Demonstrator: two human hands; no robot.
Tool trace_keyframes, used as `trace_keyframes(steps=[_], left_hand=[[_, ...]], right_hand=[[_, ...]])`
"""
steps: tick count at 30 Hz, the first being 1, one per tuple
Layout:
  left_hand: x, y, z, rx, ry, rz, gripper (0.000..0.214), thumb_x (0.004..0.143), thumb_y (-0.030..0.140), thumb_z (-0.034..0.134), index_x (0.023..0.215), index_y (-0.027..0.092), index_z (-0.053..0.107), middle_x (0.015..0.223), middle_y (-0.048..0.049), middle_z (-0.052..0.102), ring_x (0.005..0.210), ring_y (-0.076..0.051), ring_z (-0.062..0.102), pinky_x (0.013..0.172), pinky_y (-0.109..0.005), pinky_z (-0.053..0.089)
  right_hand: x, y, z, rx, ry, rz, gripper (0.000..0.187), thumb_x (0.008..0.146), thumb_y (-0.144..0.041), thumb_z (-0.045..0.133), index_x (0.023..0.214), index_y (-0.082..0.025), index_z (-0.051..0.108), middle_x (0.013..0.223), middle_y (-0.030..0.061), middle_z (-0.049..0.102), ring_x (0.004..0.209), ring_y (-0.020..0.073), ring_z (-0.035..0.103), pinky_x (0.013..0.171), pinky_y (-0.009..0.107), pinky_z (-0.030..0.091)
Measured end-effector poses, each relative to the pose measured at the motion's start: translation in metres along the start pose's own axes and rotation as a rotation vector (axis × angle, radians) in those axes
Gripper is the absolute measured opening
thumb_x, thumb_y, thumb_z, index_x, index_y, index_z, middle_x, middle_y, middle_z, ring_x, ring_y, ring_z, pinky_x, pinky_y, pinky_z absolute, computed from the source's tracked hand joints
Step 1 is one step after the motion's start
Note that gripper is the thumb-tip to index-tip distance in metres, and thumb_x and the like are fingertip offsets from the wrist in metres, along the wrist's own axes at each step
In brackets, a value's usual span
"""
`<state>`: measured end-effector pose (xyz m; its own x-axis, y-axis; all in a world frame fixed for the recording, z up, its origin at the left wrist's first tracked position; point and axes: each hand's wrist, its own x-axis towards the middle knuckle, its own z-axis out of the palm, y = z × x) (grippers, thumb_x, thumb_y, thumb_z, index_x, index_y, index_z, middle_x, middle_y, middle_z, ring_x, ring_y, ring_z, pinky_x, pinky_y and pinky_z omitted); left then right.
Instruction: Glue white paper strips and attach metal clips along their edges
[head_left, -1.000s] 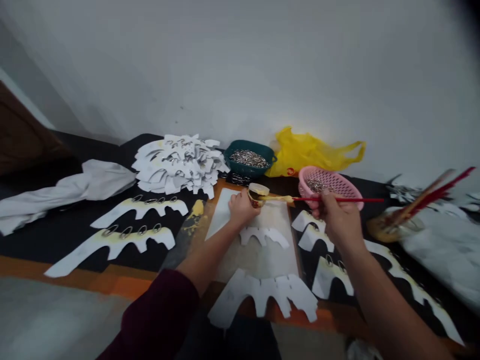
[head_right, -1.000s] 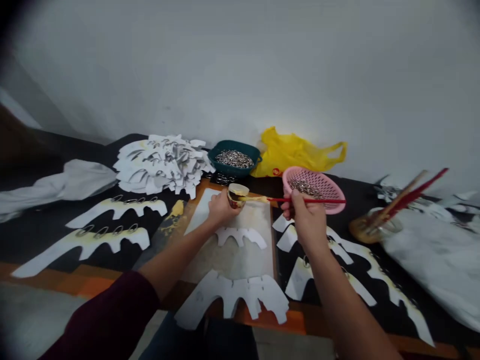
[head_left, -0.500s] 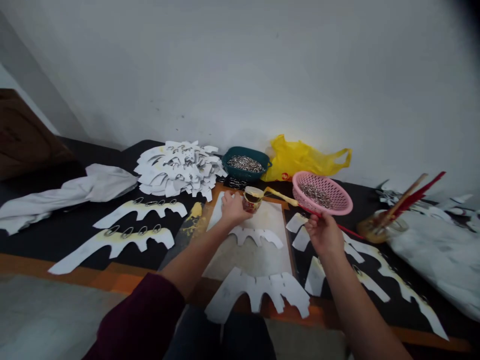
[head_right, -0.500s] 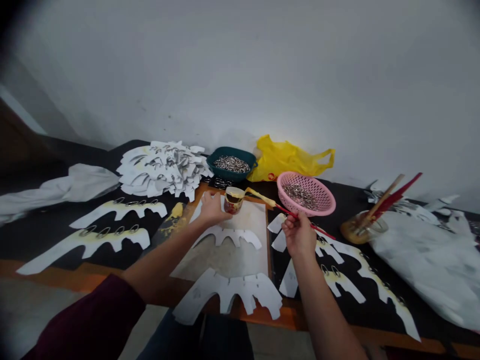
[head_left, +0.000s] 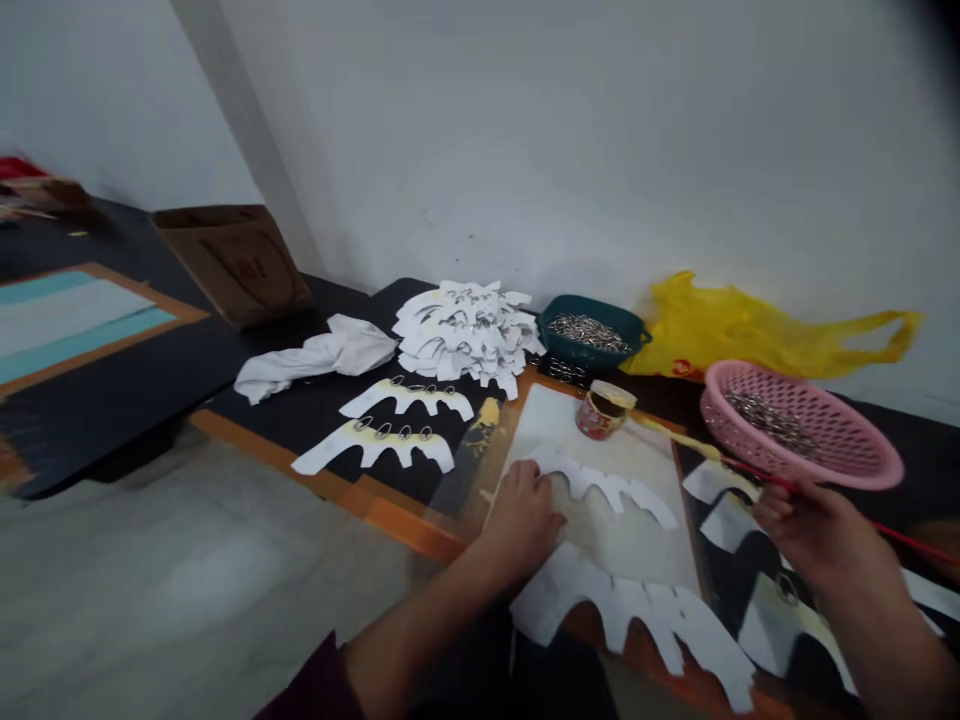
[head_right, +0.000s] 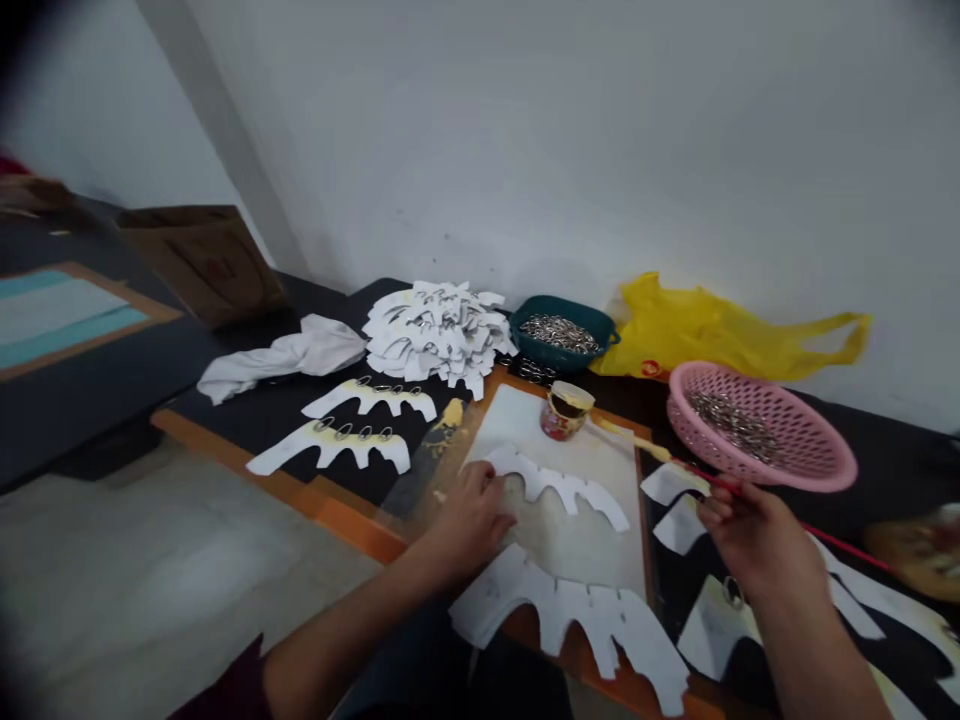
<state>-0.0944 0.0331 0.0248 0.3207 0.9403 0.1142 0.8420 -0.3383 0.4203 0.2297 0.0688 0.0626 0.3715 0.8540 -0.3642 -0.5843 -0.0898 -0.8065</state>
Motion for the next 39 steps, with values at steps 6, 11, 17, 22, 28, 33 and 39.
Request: trace_keyframes(steps=[6,11,17,22,28,33,39], left_hand=[[-0.003,0.002,0.009,0.011,0.010,0.013,0.033,0.077,0.036,0.062,0.103,0.017,0.054,0.114,-0.0123,0.050,0.113,-0.028,0.042,0.097,-0.044,0.038],[-0.004,0.002,0.009,-0.018,0.026,0.031,0.030,0.078,0.029,0.061,0.104,0.015,0.053,0.115,-0.0143,0.048,0.114,-0.029,0.043,0.098,-0.045,0.036],[-0.003,0.002,0.012,0.008,0.073,0.050,0.031,0.079,0.027,0.060,0.106,0.015,0.053,0.116,-0.0150,0.049,0.113,-0.029,0.044,0.099,-0.046,0.037],[-0.005,-0.001,0.012,-0.012,0.122,-0.002,0.038,0.078,0.030,0.059,0.112,0.016,0.050,0.123,-0.0173,0.045,0.114,-0.031,0.045,0.094,-0.047,0.041],[-0.005,-0.005,0.012,-0.008,0.120,0.004,0.036,0.080,0.031,0.058,0.111,0.012,0.052,0.118,-0.0172,0.047,0.113,-0.029,0.045,0.098,-0.045,0.038],[-0.004,-0.007,0.015,-0.004,0.134,0.009,0.037,0.081,0.030,0.056,0.112,0.010,0.052,0.118,-0.0173,0.046,0.113,-0.029,0.044,0.100,-0.043,0.036],[0.001,-0.002,0.010,0.046,0.084,0.009,0.034,0.083,0.036,0.054,0.107,0.011,0.056,0.117,-0.0171,0.048,0.113,-0.030,0.042,0.100,-0.044,0.036]], right_hand=[[-0.017,0.008,0.031,0.048,-0.147,0.127,0.016,0.077,-0.017,0.043,0.064,-0.024,0.044,0.056,-0.0021,0.030,0.039,0.0049,0.037,0.030,0.022,0.029],[-0.031,-0.015,0.049,0.174,-0.179,-0.033,0.014,0.067,-0.012,0.052,0.063,-0.019,0.040,0.057,-0.0057,0.034,0.042,0.0019,0.032,0.035,0.013,0.034],[-0.050,-0.044,0.046,0.157,-0.281,-0.246,0.015,0.065,-0.012,0.057,0.062,-0.019,0.044,0.059,-0.0055,0.036,0.043,0.0039,0.032,0.037,0.015,0.037],[-0.056,-0.019,0.071,0.081,-0.340,-0.119,0.007,0.068,-0.017,0.058,0.065,-0.018,0.051,0.056,-0.0056,0.037,0.043,0.0036,0.031,0.038,0.014,0.034],[-0.052,0.053,0.068,-0.238,-0.260,-0.037,0.015,0.068,-0.032,0.064,0.071,-0.017,0.060,0.056,-0.0024,0.050,0.046,0.0079,0.042,0.042,0.021,0.035],[-0.047,0.068,0.052,-0.355,-0.277,-0.055,0.020,0.069,-0.034,0.067,0.072,-0.016,0.060,0.056,-0.0028,0.053,0.047,0.0083,0.044,0.045,0.022,0.034],[-0.048,0.040,0.031,-0.572,-0.394,-0.080,0.020,0.076,-0.035,0.065,0.080,-0.016,0.061,0.061,-0.0023,0.057,0.052,0.0092,0.048,0.050,0.023,0.037]])
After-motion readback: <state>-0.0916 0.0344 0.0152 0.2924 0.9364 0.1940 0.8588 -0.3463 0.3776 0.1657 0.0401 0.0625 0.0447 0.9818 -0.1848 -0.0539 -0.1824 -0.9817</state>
